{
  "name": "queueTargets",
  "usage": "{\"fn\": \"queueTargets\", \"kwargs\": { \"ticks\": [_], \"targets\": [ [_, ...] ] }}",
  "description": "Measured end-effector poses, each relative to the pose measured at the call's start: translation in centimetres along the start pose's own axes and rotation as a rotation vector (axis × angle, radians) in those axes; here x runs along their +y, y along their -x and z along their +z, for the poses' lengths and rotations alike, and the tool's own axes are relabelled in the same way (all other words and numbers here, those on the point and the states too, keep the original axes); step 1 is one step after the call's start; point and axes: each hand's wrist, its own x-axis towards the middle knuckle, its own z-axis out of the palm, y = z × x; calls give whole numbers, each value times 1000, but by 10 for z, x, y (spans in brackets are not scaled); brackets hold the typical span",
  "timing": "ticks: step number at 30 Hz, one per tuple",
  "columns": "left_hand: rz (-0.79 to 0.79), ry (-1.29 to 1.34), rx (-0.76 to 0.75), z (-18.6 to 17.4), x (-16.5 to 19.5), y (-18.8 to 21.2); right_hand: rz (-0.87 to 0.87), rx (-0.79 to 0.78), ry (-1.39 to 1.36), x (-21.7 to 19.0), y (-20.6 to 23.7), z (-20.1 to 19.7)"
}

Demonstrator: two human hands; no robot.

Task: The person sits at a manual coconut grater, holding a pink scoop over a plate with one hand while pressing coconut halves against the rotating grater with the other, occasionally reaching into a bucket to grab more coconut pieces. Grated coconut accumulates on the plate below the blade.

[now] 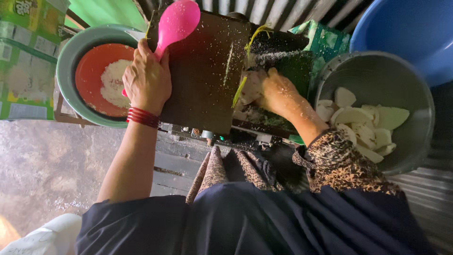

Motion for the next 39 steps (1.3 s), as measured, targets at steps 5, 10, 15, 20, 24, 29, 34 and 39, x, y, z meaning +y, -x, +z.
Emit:
{"fn": "queueTargets", "kwargs": {
  "ticks": [5, 10, 15, 20, 24, 29, 34, 39],
  "targets": [
    [-26, 18, -21, 0, 2, 2, -25, 90, -80, 3, 3, 4],
    [-26, -22, -4, 0, 4, 2, 13, 127, -129, -4, 3, 11],
    [-24, -16, 6, -2, 6, 3, 29, 116, -152, -13, 6, 12],
    [-17, -8, -2, -5, 8, 2, 1, 189, -202, -24, 9, 12],
    [-28, -5, -18, -5, 8, 2, 4, 142, -225, -28, 10, 14],
    [-1, -23, 14, -2, 5, 3, -25, 118, -225, -27, 5, 23],
    [-11, -22, -2, 2, 2, 2, -88, 138, -174, -21, -5, 32],
    [-10, -17, -19, 2, -2, 1, -19, -23, -146, -8, -11, 22]
  ]
}}
